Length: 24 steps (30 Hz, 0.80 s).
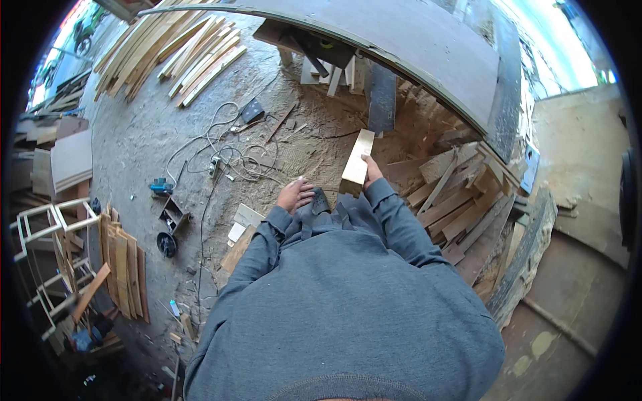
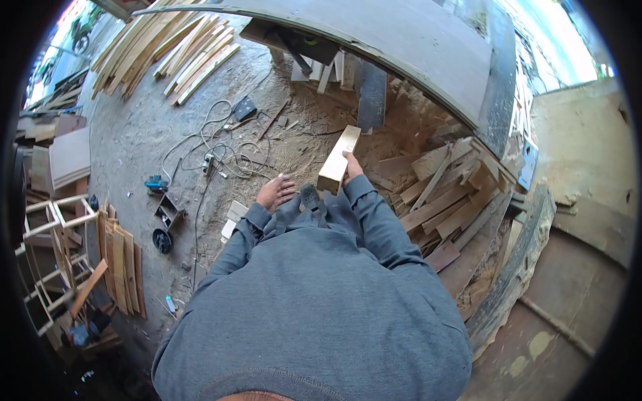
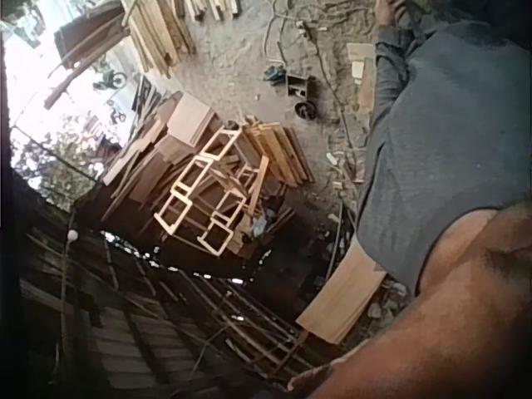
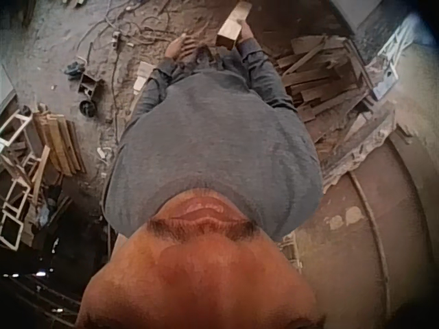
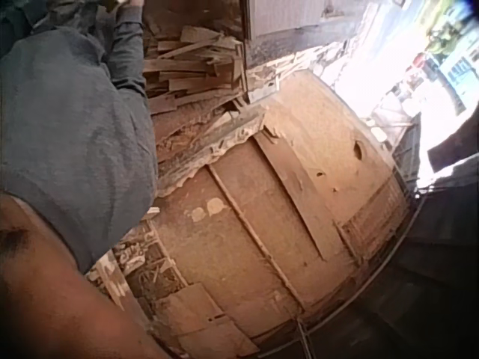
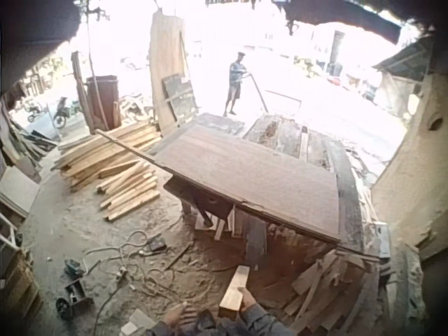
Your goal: Measuring and cutting pieces of wood using a table saw, measuring tape, and pencil.
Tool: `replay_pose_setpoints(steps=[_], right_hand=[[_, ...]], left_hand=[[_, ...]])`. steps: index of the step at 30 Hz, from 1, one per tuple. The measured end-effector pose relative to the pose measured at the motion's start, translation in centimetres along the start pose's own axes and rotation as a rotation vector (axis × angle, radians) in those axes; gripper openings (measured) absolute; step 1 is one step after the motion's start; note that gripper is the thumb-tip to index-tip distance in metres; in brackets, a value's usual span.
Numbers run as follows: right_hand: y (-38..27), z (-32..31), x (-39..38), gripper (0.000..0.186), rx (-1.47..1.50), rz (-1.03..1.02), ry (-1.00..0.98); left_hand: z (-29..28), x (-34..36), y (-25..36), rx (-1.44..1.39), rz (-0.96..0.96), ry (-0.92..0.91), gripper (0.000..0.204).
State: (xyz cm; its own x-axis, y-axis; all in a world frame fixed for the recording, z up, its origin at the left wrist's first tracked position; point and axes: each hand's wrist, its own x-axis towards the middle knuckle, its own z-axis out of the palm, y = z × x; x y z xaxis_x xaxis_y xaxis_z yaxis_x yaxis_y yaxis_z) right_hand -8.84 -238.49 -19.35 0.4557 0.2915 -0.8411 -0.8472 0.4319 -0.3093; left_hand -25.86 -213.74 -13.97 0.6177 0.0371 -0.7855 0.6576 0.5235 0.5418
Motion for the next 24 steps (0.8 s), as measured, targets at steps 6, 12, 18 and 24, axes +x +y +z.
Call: replay_pose_setpoints(steps=[6, 12, 18, 24], right_hand=[[0.1, 1.2, 2.6, 0.052, -0.329, -0.066, 0.294], [-9.4, 3.8, 11.4, 0.067, -1.133, -0.538, 0.469], [-18.9, 7.1, 19.7, 0.061, -1.401, -0.348, 0.379], [-18.0, 10.3, 10.3, 0.052, -1.472, 0.100, -0.419]], left_hand=[[-8.2, 2.7, -4.6, -0.057, -0.025, 0.310, 0.055], [-14.4, 0.7, -9.7, 0.181, -0.197, 0.485, 0.054], [-13.4, -1.8, -7.2, 0.038, -0.425, 0.663, 0.067], [-2.9, 5.5, 5.1, -0.481, -0.115, 0.410, 0.096]])
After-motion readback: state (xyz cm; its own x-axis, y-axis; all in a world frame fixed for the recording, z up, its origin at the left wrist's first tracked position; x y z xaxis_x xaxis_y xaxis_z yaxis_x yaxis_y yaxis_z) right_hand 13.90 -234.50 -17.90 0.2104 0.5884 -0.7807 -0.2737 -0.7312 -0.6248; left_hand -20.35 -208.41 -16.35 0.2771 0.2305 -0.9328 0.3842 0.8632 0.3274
